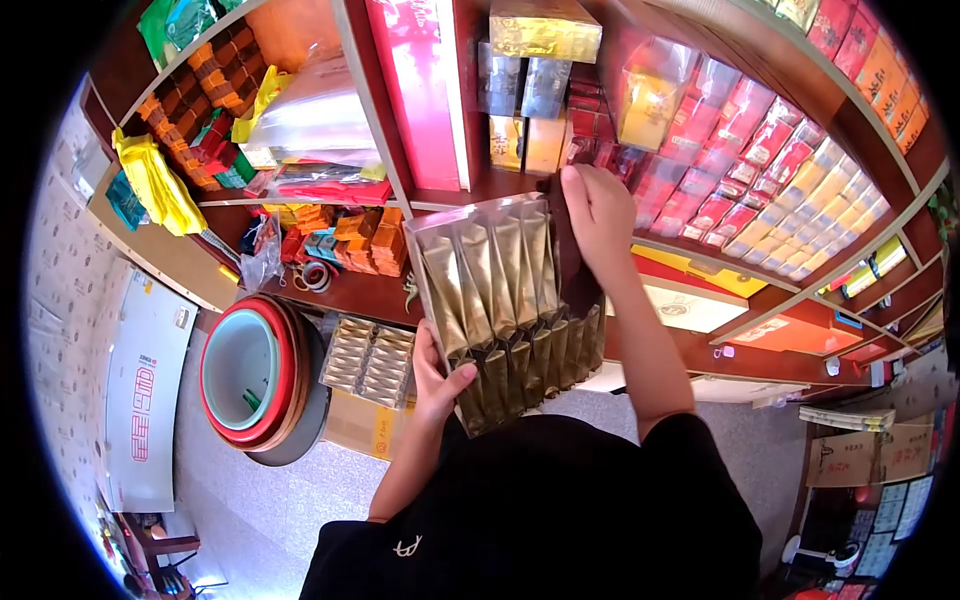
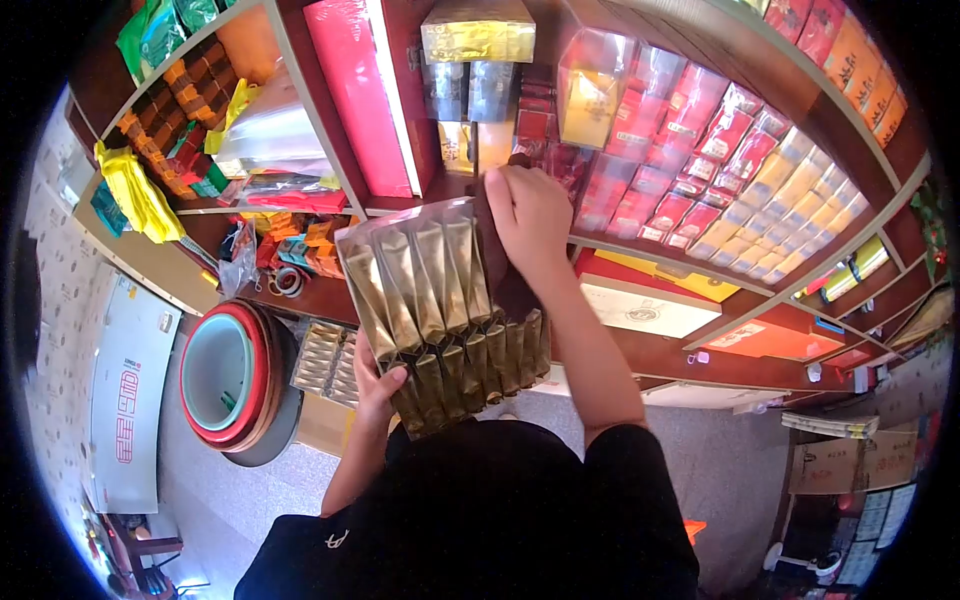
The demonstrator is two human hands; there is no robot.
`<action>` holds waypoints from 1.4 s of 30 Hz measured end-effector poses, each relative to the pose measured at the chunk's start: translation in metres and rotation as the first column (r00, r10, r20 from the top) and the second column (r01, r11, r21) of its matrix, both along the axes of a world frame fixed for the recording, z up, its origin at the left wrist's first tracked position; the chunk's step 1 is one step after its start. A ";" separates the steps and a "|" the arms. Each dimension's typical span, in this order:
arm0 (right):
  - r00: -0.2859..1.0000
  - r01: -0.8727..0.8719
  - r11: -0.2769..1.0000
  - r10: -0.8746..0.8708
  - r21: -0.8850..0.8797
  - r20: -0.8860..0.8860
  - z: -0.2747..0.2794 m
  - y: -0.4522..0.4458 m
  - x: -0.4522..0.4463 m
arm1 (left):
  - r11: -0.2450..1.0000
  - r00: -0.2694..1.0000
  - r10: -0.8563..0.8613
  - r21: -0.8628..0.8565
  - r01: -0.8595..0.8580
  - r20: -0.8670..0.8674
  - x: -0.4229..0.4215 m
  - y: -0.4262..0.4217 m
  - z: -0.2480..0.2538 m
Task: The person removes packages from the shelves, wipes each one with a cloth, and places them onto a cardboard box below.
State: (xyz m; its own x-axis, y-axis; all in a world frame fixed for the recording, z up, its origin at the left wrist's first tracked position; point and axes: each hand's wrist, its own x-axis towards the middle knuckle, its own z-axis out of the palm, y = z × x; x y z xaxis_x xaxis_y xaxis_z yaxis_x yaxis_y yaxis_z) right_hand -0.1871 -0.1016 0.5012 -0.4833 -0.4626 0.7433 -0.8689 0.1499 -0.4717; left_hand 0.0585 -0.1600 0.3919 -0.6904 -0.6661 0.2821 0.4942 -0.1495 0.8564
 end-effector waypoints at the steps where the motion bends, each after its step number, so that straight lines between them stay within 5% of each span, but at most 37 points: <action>1: 0.987 0.103 0.995 -0.104 -0.011 -0.122 -0.007 0.001 0.006 | 1.000 1.000 -0.025 0.013 0.025 -0.002 -0.004 0.001 -0.004; 2: 0.948 0.206 0.978 -0.208 -0.032 -0.242 -0.015 0.001 0.018 | 0.999 0.999 -0.036 0.016 0.036 -0.003 -0.010 0.004 -0.003; 4: 0.974 0.143 0.987 -0.128 0.067 -0.189 -0.032 0.001 0.052 | 0.998 0.999 0.041 0.048 -0.041 -0.001 -0.024 0.012 -0.001; 7: 0.954 -0.030 0.912 0.148 0.410 -0.260 -0.049 0.019 0.109 | 0.988 0.999 0.015 0.155 -0.009 -0.041 -0.032 0.003 -0.021; 11: 0.934 -0.197 0.952 0.255 0.234 -0.249 -0.085 0.045 0.123 | 0.984 0.993 0.085 0.162 -0.071 -0.085 -0.030 -0.006 -0.032; 13: 0.906 -0.220 0.864 0.354 0.452 -0.234 -0.090 0.073 0.106 | 0.984 0.995 0.062 0.174 -0.047 -0.078 -0.026 -0.012 -0.022; 18: 0.965 0.079 0.973 -0.020 0.218 -0.263 -0.067 0.076 0.028 | 0.997 0.999 -0.013 0.069 0.015 -0.043 -0.023 -0.018 -0.021; 21: 0.980 -0.067 0.996 0.077 -0.061 0.183 -0.034 0.070 0.003 | 0.997 0.999 -0.049 0.053 0.050 -0.012 -0.023 -0.014 -0.016; 22: 0.941 -0.120 0.962 0.189 -0.246 0.280 -0.033 0.066 -0.007 | 0.997 0.998 -0.056 0.053 0.056 -0.006 -0.019 -0.016 -0.023; 24: 0.552 -0.209 0.817 0.552 -0.537 0.625 -0.024 0.070 -0.005 | 0.983 0.996 -0.083 0.163 0.080 0.011 -0.012 -0.024 -0.043; 25: 0.388 -0.289 0.754 0.655 -0.590 0.648 -0.034 0.071 -0.010 | 0.973 0.998 -0.067 0.219 0.070 -0.020 -0.012 -0.024 -0.051; 28: 0.230 -0.185 0.848 0.529 -0.497 0.817 -0.064 0.076 0.003 | 0.978 0.997 0.003 0.210 0.012 -0.072 -0.016 -0.031 -0.060; 30: 0.269 -0.268 0.895 0.425 -0.357 0.864 -0.081 0.082 0.016 | 0.972 0.993 0.115 0.210 -0.105 -0.037 -0.017 -0.040 -0.062; 32: 0.299 -0.393 0.878 0.404 -0.275 0.864 -0.106 0.089 0.023 | 0.949 0.992 0.054 0.316 -0.015 -0.115 -0.012 -0.058 -0.071; 33: 0.480 -0.421 0.906 0.265 -0.046 0.836 -0.116 0.091 0.023 | 0.962 0.989 0.067 0.270 -0.029 -0.133 -0.015 -0.057 -0.061; 34: 0.474 -0.426 0.903 0.267 -0.046 0.839 -0.125 0.091 0.026 | 0.962 0.989 0.074 0.272 -0.037 -0.128 -0.015 -0.056 -0.072; 36: 0.885 0.058 0.978 -0.143 0.201 0.443 -0.120 0.082 0.041 | 0.955 0.993 0.094 0.287 -0.068 -0.075 -0.017 -0.051 -0.084; 38: 0.967 0.254 0.951 -0.256 0.175 -0.008 -0.118 0.064 0.044 | 0.964 0.972 0.219 0.174 -0.201 -0.089 -0.031 -0.022 -0.068; 42: 0.993 0.040 0.935 0.004 0.352 -0.122 -0.087 0.033 0.090 | 0.967 0.977 0.202 0.172 -0.189 -0.061 -0.041 -0.011 -0.057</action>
